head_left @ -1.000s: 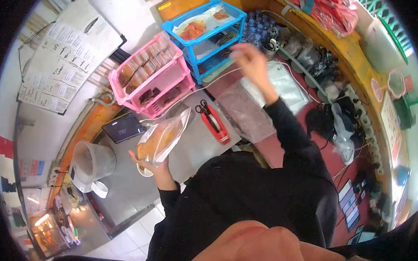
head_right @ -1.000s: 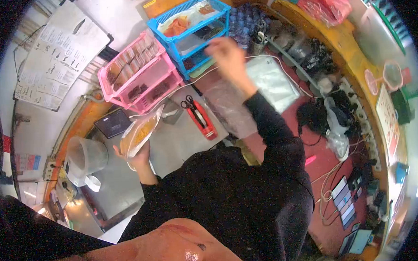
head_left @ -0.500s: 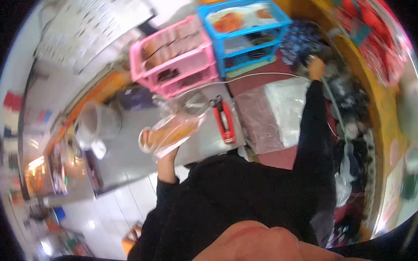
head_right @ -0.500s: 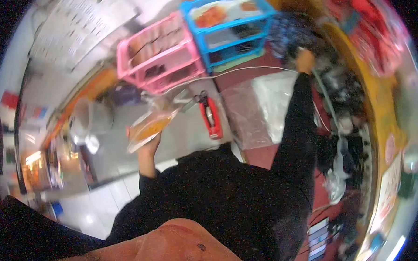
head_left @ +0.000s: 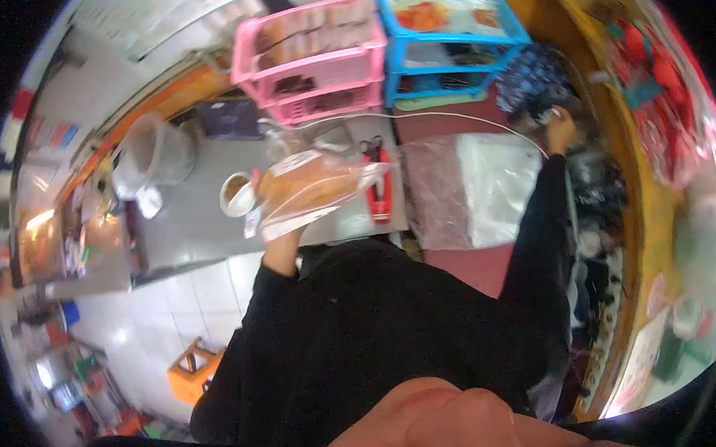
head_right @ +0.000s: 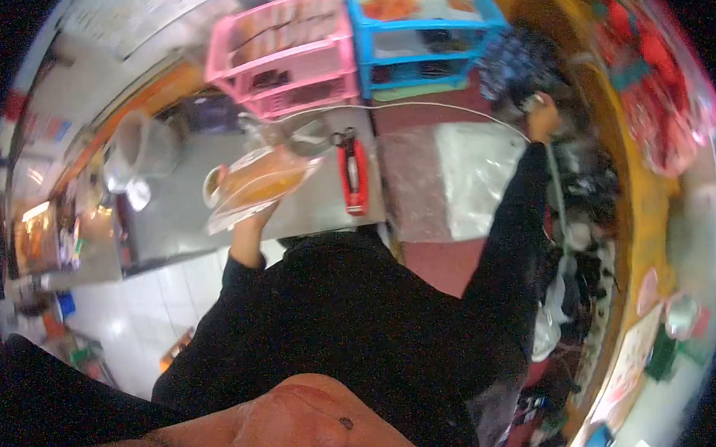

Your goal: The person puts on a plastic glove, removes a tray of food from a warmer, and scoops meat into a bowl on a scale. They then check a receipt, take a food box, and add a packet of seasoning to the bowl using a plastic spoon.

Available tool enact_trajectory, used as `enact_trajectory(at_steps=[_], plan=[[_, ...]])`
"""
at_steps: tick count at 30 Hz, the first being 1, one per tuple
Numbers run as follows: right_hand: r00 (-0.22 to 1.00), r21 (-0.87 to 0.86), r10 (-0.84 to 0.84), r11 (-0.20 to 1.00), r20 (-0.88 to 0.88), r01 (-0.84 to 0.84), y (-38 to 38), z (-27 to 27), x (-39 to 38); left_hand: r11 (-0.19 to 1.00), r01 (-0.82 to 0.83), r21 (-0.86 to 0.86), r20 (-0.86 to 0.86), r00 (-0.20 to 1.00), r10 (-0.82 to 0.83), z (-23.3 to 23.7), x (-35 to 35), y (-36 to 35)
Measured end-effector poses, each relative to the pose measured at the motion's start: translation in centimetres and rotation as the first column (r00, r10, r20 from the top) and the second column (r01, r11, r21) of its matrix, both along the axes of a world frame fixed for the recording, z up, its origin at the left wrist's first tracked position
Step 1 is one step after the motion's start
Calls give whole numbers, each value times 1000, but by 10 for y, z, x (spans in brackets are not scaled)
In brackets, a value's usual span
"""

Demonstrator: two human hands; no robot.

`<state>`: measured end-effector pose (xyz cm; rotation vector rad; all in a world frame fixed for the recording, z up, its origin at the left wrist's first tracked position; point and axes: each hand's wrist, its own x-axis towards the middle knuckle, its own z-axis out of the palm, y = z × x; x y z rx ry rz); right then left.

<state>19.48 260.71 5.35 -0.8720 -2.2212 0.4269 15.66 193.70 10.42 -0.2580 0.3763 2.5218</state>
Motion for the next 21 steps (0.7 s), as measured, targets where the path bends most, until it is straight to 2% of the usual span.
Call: enact_trajectory(at_steps=[1, 3, 5, 6, 8, 9, 12, 13, 15, 16, 19, 21], plan=[[996, 65, 36, 997, -77, -31, -8, 10, 2, 1000, 12, 27, -2, 1000, -12, 0, 0, -2], [976, -6, 70, 997, -206, -73, 14, -3, -2, 998, 29, 50, 5, 1000, -29, 4, 3, 2], [985, -201, 30, 978, -173, -65, 7, 4, -3, 998, 26, 61, 15, 1000, -27, 8, 8, 2], [985, -199, 25, 978, -169, -59, 4, 4, 1, 998, 23, 63, 18, 1000, -24, 10, 10, 0], [994, 180, 106, 978, -6, -104, -3, 5, 3, 997, 4, 71, 29, 1000, -6, 12, 13, -5], [994, 181, 108, 978, -8, -105, 5, -3, 2, 998, -3, 69, 29, 1000, 1, 12, 15, -7], [987, -132, 163, 978, -18, -164, 20, -14, 2, 997, -18, 75, 30, 999, 16, 14, 18, -10], [986, -132, 164, 977, -20, -165, 23, -17, 2, 997, -24, 78, 29, 999, 21, 15, 19, -11], [970, -17, 67, 997, -232, -73, 3, 17, 7, 996, -30, 84, 28, 999, 28, 17, 20, -13], [975, 119, 49, 993, -219, -23, -1, 35, 10, 996, -33, 89, 28, 999, 31, 19, 21, -14], [950, 174, 66, 985, -306, -13, 5, 74, 17, 993, -48, 108, 31, 999, 45, 24, 24, -16], [918, 246, -5, 963, -398, 112, -36, 126, 30, 987, -54, 148, 24, 998, 51, 30, 24, -15]])
